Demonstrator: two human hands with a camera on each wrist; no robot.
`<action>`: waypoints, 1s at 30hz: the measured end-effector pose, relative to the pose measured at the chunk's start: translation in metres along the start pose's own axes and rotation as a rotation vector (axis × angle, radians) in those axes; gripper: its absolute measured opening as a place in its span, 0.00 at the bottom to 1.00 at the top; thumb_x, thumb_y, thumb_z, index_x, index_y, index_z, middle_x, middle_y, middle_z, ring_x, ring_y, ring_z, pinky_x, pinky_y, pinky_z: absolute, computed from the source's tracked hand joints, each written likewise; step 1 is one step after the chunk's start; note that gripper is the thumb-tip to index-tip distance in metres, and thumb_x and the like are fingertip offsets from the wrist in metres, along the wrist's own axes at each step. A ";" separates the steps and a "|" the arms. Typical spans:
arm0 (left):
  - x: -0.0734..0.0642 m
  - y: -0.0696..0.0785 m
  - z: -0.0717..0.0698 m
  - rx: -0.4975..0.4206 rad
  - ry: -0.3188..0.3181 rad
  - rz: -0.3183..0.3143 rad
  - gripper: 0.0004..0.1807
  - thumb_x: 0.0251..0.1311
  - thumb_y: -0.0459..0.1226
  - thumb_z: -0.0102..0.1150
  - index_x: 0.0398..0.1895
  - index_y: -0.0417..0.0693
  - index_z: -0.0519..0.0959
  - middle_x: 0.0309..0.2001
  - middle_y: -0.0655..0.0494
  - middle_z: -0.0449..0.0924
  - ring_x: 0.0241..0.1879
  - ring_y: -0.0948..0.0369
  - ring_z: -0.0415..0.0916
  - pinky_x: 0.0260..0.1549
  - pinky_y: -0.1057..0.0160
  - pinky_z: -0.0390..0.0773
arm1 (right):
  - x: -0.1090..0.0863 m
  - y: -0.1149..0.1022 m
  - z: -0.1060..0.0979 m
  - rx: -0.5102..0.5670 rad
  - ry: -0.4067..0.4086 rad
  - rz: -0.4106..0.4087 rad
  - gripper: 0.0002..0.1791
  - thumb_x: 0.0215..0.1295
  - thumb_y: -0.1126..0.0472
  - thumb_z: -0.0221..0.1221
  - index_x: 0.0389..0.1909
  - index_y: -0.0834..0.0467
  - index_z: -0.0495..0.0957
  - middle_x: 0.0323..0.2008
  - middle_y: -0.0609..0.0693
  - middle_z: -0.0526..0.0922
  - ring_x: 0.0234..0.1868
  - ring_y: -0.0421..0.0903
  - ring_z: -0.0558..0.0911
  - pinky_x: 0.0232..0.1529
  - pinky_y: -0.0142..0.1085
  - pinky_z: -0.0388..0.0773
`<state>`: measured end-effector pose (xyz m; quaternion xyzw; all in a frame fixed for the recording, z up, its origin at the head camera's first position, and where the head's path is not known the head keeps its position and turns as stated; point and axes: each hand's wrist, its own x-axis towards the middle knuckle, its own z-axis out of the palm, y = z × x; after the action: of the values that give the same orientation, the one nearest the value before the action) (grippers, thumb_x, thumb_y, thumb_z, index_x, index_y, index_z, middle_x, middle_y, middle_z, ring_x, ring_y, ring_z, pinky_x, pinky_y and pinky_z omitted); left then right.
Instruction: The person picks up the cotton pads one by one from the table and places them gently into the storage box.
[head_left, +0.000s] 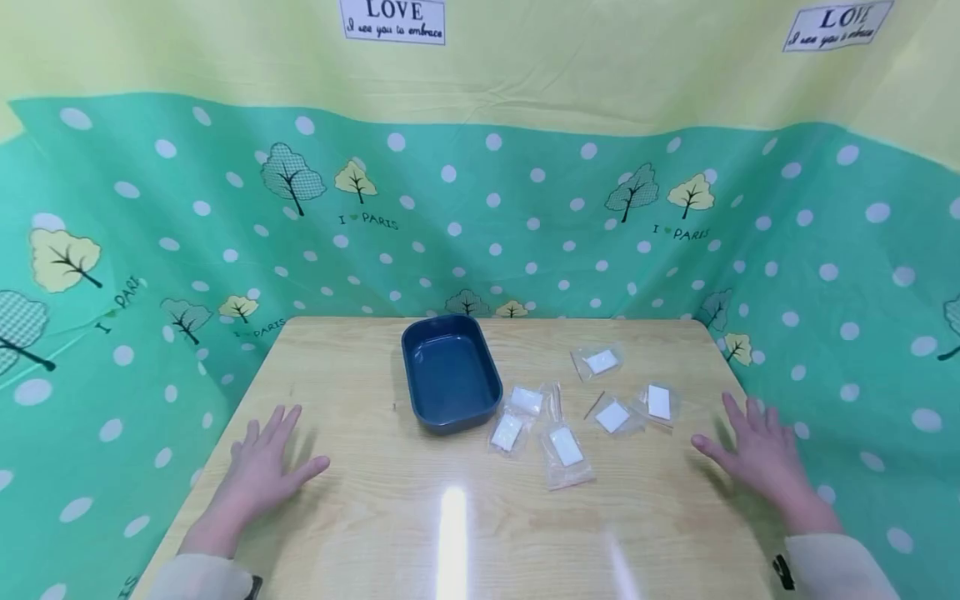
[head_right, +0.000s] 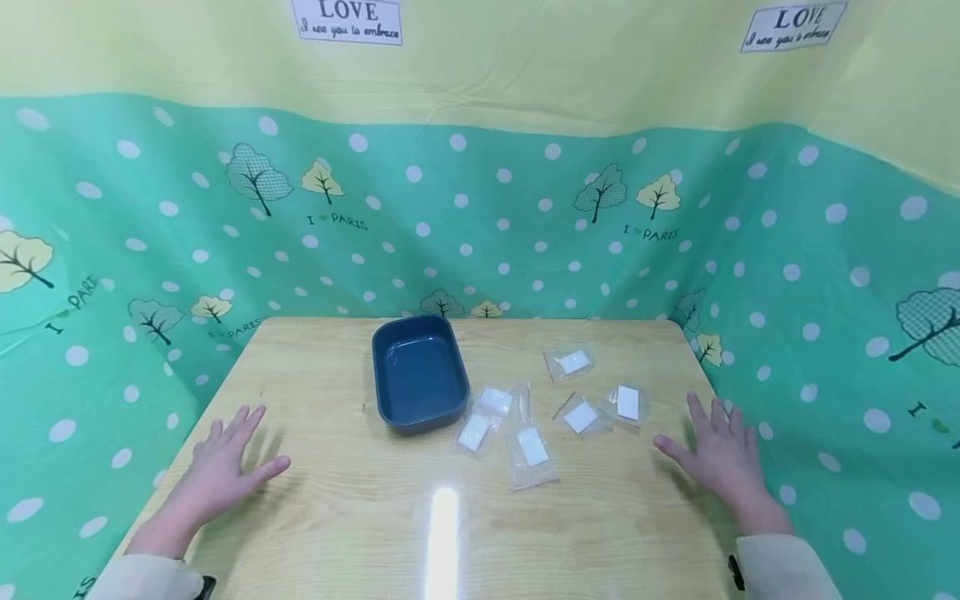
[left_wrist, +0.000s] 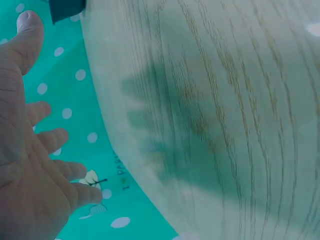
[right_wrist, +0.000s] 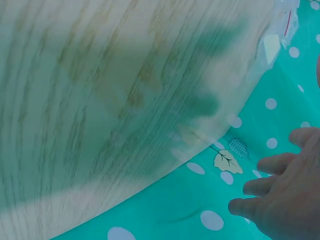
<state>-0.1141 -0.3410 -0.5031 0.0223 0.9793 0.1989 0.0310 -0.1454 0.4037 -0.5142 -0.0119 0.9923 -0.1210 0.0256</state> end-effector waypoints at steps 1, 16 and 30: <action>0.000 0.000 0.000 -0.004 0.000 0.000 0.61 0.69 0.65 0.62 0.89 0.47 0.40 0.85 0.27 0.38 0.76 0.12 0.34 0.66 0.09 0.42 | 0.001 -0.001 0.000 0.003 -0.003 -0.001 0.60 0.75 0.27 0.53 0.86 0.67 0.41 0.76 0.89 0.44 0.75 0.92 0.43 0.68 0.88 0.45; 0.000 0.013 0.010 -0.088 0.031 0.042 0.58 0.67 0.64 0.65 0.87 0.44 0.50 0.84 0.29 0.49 0.79 0.21 0.49 0.73 0.17 0.50 | 0.012 -0.015 0.006 0.026 -0.036 -0.021 0.61 0.75 0.27 0.54 0.85 0.69 0.41 0.75 0.90 0.47 0.74 0.93 0.44 0.67 0.88 0.48; 0.010 0.117 0.055 -0.108 0.154 0.202 0.46 0.65 0.53 0.73 0.82 0.48 0.65 0.81 0.38 0.65 0.76 0.35 0.68 0.74 0.31 0.71 | 0.014 -0.053 0.004 0.282 -0.103 0.021 0.63 0.75 0.31 0.57 0.85 0.68 0.34 0.80 0.83 0.45 0.77 0.86 0.50 0.73 0.80 0.56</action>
<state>-0.1162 -0.2111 -0.5082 0.1036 0.9595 0.2543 -0.0632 -0.1584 0.3508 -0.5064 -0.0039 0.9629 -0.2579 0.0794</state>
